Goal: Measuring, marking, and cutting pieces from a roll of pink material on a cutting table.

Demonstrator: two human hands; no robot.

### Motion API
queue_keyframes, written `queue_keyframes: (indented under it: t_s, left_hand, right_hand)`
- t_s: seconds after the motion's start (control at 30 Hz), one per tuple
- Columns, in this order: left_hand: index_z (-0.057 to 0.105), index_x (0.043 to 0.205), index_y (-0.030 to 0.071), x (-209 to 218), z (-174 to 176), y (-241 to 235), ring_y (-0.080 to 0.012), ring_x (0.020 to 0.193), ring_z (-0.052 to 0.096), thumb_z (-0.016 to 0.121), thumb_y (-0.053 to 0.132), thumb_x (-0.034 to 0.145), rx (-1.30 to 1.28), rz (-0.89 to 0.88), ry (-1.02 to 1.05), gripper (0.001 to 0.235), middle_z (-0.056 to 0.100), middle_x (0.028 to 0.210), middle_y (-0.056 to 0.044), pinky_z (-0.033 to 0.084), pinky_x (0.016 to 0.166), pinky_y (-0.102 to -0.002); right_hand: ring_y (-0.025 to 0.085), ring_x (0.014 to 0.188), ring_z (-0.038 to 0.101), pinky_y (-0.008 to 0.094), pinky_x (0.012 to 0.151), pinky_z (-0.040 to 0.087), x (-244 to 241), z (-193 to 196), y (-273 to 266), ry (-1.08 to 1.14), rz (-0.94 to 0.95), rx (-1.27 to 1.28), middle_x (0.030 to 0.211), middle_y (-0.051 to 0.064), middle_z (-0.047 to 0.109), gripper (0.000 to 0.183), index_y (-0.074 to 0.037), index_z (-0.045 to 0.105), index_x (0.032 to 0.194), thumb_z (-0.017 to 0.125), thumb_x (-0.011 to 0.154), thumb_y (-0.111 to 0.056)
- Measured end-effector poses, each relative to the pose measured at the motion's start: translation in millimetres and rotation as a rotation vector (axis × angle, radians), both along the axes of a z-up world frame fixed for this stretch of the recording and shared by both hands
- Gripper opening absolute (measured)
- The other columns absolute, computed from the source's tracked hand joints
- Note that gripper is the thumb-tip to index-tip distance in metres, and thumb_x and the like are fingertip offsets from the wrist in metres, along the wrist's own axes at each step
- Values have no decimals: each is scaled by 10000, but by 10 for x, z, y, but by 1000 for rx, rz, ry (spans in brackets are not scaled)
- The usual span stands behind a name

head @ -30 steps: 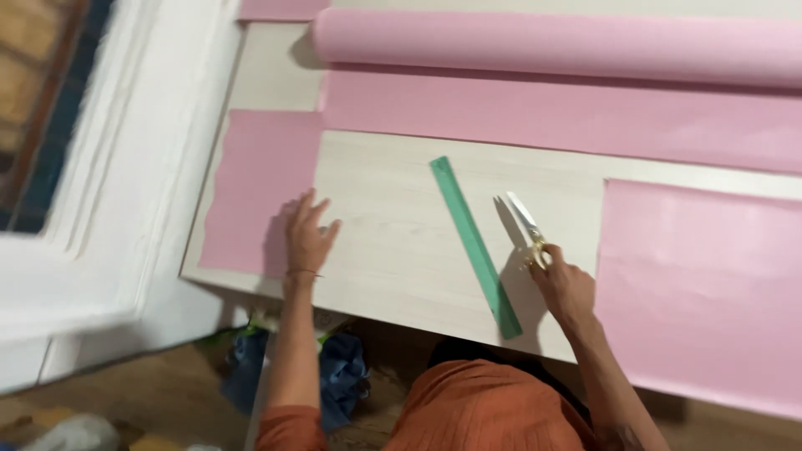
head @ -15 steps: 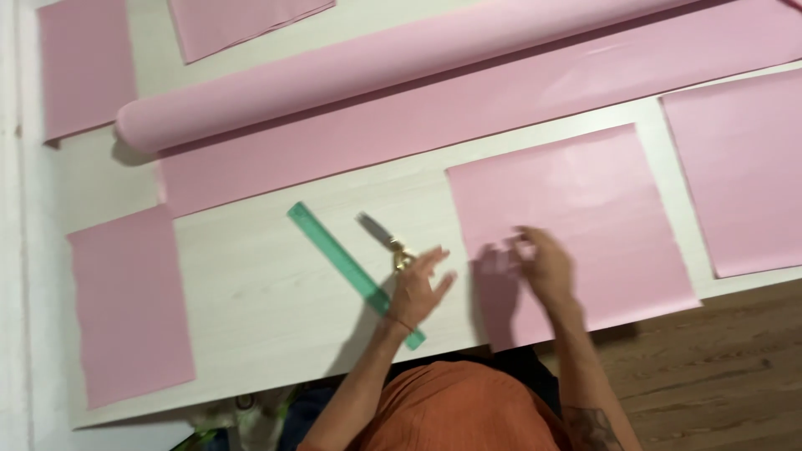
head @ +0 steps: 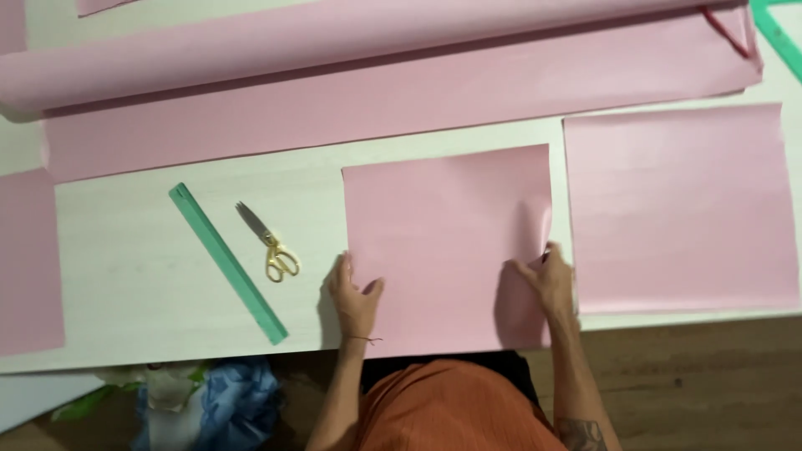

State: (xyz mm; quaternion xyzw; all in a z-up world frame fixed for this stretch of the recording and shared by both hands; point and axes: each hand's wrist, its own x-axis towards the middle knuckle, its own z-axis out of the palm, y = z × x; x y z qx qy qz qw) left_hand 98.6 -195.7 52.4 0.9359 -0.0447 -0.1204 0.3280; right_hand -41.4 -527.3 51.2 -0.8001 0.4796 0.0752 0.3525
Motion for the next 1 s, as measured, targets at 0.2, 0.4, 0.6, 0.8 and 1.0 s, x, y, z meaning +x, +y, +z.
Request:
queue_keyframes:
  t_s: [0.2, 0.4, 0.6, 0.8, 1.0]
  left_hand:
    - [530, 1463, 123, 53, 76, -198, -224, 996, 592, 939, 171, 634, -27, 195, 74, 925, 647, 1226, -68, 565, 908, -411]
    - [633, 1371, 196, -151, 26, -982, -220, 1112, 581, 955, 402, 637, 181, -127, 28, 828, 668, 1187, -52, 472, 1027, -455]
    - [581, 1429, 158, -464, 103, -2174, -259, 1300, 482, 847, 615, 717, 55, -597, -182, 887, 560, 1429, -94, 362, 1112, -527]
    - [499, 1514, 158, -717, -136, -2835, -275, 1491, 344, 702, 726, 804, -7, -946, -311, 932, 418, 1609, -132, 202, 1233, -570]
    - [465, 1544, 207, -793, -168, -2990, -284, 1550, 250, 634, 794, 792, 20, -1061, -372, 969, 338, 1646, -168, 57, 1284, -597]
  right_hand:
    - [314, 791, 755, 418, 654, 632, -211, -529, -419, -87, 175, 171, 947, 196, 737, 412, -1, 604, 1200, 696, 977, -335]
    - [303, 822, 728, 435, 686, 649, -489, 600, -1480, -259, -140, 162, 984, 180, 711, 510, -25, 592, 1177, 839, 826, -301]
    - [309, 869, 715, 466, 730, 641, -1373, 685, -3166, -319, -212, 53, 1054, 195, 697, 563, -14, 565, 1253, 845, 842, -279]
    - [342, 841, 720, 482, 688, 644, -1723, 105, -4051, -165, -171, -15, 978, 234, 701, 583, 37, 554, 1248, 835, 856, -290]
    - [334, 854, 701, 485, 684, 631, -1631, 62, -4195, -96, -59, -95, 981, 217, 699, 651, 4, 584, 1289, 881, 784, -281]
